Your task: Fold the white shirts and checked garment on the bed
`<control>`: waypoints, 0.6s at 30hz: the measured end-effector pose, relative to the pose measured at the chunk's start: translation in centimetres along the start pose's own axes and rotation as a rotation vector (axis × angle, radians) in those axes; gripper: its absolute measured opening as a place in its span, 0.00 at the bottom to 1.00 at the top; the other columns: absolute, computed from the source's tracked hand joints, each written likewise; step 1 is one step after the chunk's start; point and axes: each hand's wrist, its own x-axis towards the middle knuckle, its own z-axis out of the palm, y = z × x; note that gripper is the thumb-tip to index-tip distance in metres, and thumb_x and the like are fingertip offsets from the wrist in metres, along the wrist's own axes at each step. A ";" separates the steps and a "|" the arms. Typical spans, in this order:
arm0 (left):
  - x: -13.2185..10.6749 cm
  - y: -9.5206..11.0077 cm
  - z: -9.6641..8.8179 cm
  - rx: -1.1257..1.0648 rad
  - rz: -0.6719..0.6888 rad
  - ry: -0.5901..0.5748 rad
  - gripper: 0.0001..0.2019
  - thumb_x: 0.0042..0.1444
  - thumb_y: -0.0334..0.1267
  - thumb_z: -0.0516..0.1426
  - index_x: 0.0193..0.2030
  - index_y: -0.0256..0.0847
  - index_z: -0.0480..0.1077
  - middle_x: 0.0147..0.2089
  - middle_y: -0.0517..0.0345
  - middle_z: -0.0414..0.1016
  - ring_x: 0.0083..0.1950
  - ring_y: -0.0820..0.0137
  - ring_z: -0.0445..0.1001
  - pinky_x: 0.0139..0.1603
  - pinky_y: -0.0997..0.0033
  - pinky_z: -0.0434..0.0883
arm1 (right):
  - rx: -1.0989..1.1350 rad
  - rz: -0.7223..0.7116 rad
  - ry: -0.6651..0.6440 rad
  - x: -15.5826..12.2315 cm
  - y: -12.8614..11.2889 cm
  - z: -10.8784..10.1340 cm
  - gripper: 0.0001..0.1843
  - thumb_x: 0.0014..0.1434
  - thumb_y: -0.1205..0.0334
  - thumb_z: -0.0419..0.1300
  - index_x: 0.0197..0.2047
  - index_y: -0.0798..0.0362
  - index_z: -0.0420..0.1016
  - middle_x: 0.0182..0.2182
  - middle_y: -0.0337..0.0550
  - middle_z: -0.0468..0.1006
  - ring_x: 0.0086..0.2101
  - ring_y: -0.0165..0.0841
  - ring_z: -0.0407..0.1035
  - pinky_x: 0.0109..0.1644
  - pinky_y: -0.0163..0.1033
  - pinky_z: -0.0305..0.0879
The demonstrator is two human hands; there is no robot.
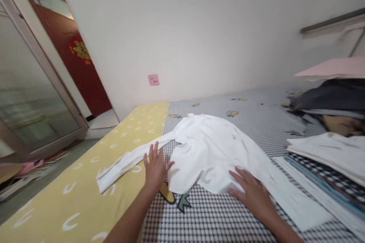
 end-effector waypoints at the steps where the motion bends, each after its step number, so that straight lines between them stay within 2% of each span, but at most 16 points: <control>1: -0.6 1.6 1.6 -0.129 -0.061 -0.047 0.21 0.56 0.42 0.61 0.56 0.38 0.71 0.76 0.38 0.51 0.78 0.48 0.41 0.74 0.36 0.38 | 0.002 0.014 0.000 0.2 -0.4 -0.2 0.29 0.61 0.44 0.56 0.64 0.37 0.70 0.70 0.39 0.59 0.69 0.47 0.51 0.67 0.63 0.53; 2: -1.2 2.9 3.1 -0.264 -0.146 -0.087 0.18 0.51 0.38 0.64 0.49 0.39 0.73 0.74 0.37 0.56 0.77 0.45 0.44 0.72 0.33 0.37 | 0.009 0.027 0.008 0.4 -0.8 -0.3 0.26 0.62 0.45 0.55 0.62 0.36 0.72 0.70 0.38 0.60 0.69 0.47 0.51 0.67 0.63 0.54; 4: -2.2 4.6 5.2 -0.491 -0.270 -0.123 0.08 0.46 0.33 0.62 0.36 0.40 0.73 0.62 0.39 0.72 0.70 0.45 0.58 0.71 0.34 0.44 | 0.042 0.049 0.038 1.1 -1.2 -0.3 0.22 0.64 0.49 0.52 0.59 0.36 0.75 0.67 0.37 0.65 0.68 0.46 0.53 0.66 0.64 0.54; 5: -2.5 5.0 5.8 -0.574 -0.292 -0.127 0.04 0.46 0.32 0.61 0.31 0.41 0.70 0.53 0.44 0.78 0.63 0.49 0.67 0.69 0.38 0.51 | 0.070 0.053 0.053 1.4 -1.2 -0.3 0.22 0.64 0.51 0.51 0.58 0.37 0.76 0.66 0.37 0.68 0.68 0.45 0.55 0.67 0.63 0.54; 7: -3.0 4.8 5.8 -0.694 -0.293 -0.119 0.05 0.49 0.38 0.58 0.26 0.43 0.65 0.34 0.55 0.77 0.46 0.59 0.75 0.58 0.51 0.66 | 0.144 0.029 0.069 1.7 -0.9 -0.3 0.23 0.64 0.53 0.51 0.59 0.39 0.76 0.62 0.39 0.72 0.66 0.45 0.59 0.68 0.62 0.52; 8: -3.3 4.4 5.3 -0.758 -0.308 -0.109 0.09 0.50 0.43 0.57 0.25 0.44 0.64 0.28 0.58 0.73 0.39 0.62 0.74 0.50 0.57 0.70 | 0.188 0.002 0.068 1.6 -0.7 -0.3 0.23 0.64 0.52 0.51 0.59 0.41 0.76 0.61 0.41 0.74 0.65 0.45 0.61 0.69 0.61 0.51; 10: -4.3 2.9 3.8 -0.871 -0.370 -0.078 0.16 0.51 0.55 0.55 0.26 0.45 0.63 0.25 0.61 0.69 0.32 0.64 0.72 0.38 0.63 0.72 | 0.273 -0.060 0.045 0.7 -0.2 -0.5 0.24 0.64 0.50 0.51 0.57 0.43 0.78 0.60 0.43 0.75 0.63 0.45 0.64 0.71 0.60 0.49; 13: -7.2 -0.5 1.6 -1.063 -0.531 -0.052 0.25 0.45 0.66 0.56 0.28 0.43 0.65 0.24 0.59 0.71 0.28 0.64 0.72 0.30 0.64 0.70 | 0.371 -0.108 -0.001 -1.9 0.4 -0.8 0.26 0.63 0.46 0.51 0.57 0.45 0.79 0.60 0.44 0.75 0.63 0.46 0.64 0.72 0.59 0.47; 16: -11.2 -3.8 0.4 -1.341 -0.764 -0.065 0.27 0.33 0.61 0.67 0.29 0.41 0.69 0.24 0.59 0.74 0.29 0.63 0.73 0.31 0.63 0.71 | 0.414 -0.142 -0.008 -5.3 0.7 -1.0 0.26 0.62 0.43 0.53 0.56 0.43 0.80 0.59 0.43 0.75 0.63 0.46 0.65 0.72 0.59 0.48; 18: -13.7 -5.4 0.0 -1.458 -0.874 -0.072 0.26 0.30 0.57 0.70 0.29 0.40 0.70 0.24 0.59 0.75 0.30 0.62 0.75 0.32 0.62 0.72 | 0.422 -0.160 0.023 -7.3 0.7 -1.2 0.25 0.62 0.42 0.53 0.55 0.42 0.80 0.58 0.43 0.77 0.61 0.46 0.67 0.72 0.58 0.50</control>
